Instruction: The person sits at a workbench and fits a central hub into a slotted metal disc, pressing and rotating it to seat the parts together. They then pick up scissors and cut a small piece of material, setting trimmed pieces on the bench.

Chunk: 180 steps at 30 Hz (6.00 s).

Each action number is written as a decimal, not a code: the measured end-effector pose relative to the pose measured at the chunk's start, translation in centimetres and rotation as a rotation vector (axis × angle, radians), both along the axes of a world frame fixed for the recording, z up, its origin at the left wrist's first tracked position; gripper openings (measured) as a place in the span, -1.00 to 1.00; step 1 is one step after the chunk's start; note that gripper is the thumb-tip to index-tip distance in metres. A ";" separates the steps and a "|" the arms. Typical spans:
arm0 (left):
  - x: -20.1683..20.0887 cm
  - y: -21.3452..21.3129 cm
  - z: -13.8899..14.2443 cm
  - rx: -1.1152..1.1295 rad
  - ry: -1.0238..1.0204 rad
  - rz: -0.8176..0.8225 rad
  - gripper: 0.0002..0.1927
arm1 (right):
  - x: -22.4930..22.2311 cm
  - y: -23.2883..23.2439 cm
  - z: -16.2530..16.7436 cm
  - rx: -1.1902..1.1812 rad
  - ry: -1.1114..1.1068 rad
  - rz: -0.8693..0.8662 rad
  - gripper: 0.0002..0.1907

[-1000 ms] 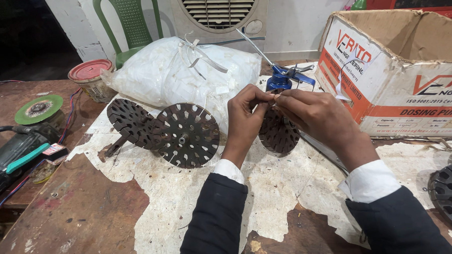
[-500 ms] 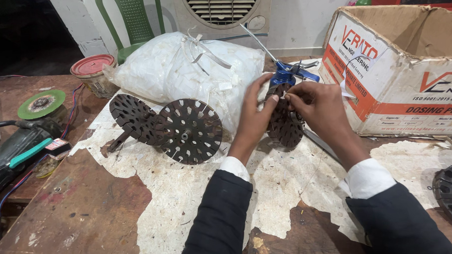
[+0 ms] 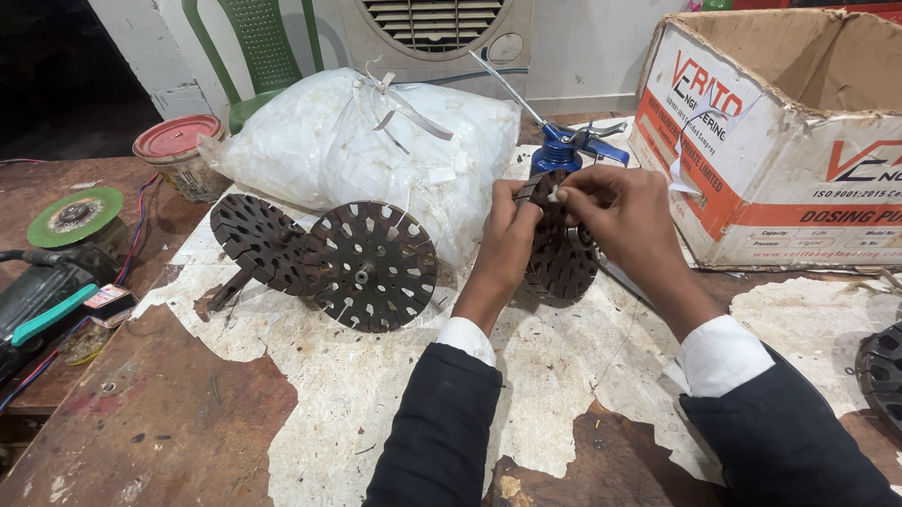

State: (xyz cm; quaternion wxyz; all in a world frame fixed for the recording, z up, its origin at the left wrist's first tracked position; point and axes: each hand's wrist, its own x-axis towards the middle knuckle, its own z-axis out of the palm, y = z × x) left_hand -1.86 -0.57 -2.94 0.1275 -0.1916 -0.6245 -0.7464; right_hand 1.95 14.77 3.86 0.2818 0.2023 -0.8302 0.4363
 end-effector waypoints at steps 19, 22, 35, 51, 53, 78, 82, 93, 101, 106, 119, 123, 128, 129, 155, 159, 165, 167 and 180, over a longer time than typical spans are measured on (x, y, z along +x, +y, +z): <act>0.5 -0.8 -0.2 -0.021 -0.014 0.015 -0.76 | -0.6 0.1 -0.3 0.123 -0.003 0.020 -0.83; 0.3 -0.8 0.0 0.122 0.011 -0.013 -0.66 | -0.9 1.5 0.1 -0.132 -0.058 0.089 -0.84; 0.9 -1.3 0.6 0.114 -0.024 -0.138 -0.63 | -0.7 0.4 -0.7 0.042 -0.030 -0.048 -0.79; 1.6 -1.6 0.4 0.158 -0.037 -0.116 -0.61 | -0.8 -0.2 -0.4 0.002 -0.176 -0.005 -0.81; 1.5 -1.6 0.3 0.167 -0.027 -0.122 -0.61 | -0.8 0.0 -0.4 0.073 -0.088 0.010 -0.81; 1.6 -1.6 0.7 0.152 -0.081 -0.097 -0.61 | -0.5 -1.1 0.7 0.203 -0.104 -0.185 -0.85; 1.3 -1.5 0.5 0.141 -0.052 -0.062 -0.62 | -1.0 -1.2 1.1 0.286 0.051 -0.139 -0.84; 0.8 -1.6 0.0 0.146 0.009 -0.081 -0.62 | 0.6 -0.8 3.8 0.282 -0.281 -0.052 -0.61; 1.1 -2.0 1.0 0.075 0.012 -0.111 -0.52 | -1.0 2.0 3.1 0.651 0.029 -0.031 0.16; 1.2 -1.8 1.9 -0.066 0.054 -0.026 -0.43 | -2.1 1.6 0.9 0.366 -0.398 0.338 0.20; 1.9 -1.8 3.3 -0.116 -0.063 0.091 -0.56 | -1.2 1.1 1.9 0.405 -0.409 0.268 0.11; 1.8 -1.5 3.5 -0.178 -0.076 0.170 -0.58 | -1.1 1.1 1.9 0.387 -0.414 0.280 0.09; 1.5 -1.3 3.5 -0.276 -0.018 0.307 -0.60 | -0.9 1.1 2.1 0.382 -0.409 0.268 0.06; 1.6 -1.3 3.4 -0.291 0.000 0.328 -0.61 | -0.9 1.1 2.1 0.384 -0.404 0.262 0.06; 1.3 -1.6 3.1 -0.368 -0.004 0.304 -0.60 | -2.0 0.6 0.3 0.319 -0.288 0.218 -0.11; 1.2 -1.7 3.0 -0.357 0.008 0.267 -0.56 | -2.2 0.7 -1.3 0.061 -0.314 0.343 -0.22; 0.8 -1.8 2.6 -0.204 -0.100 0.226 -0.36 | -3.2 1.2 -2.7 -0.211 -0.373 0.465 -0.46; 0.5 -1.7 2.5 -0.228 -0.139 0.260 -0.29 | -3.5 1.3 -3.0 -0.217 -0.358 0.439 -0.52; -0.5 -1.7 1.2 -0.184 -0.086 0.248 -0.30 | -3.7 1.1 -3.4 -0.240 -0.339 0.449 -0.55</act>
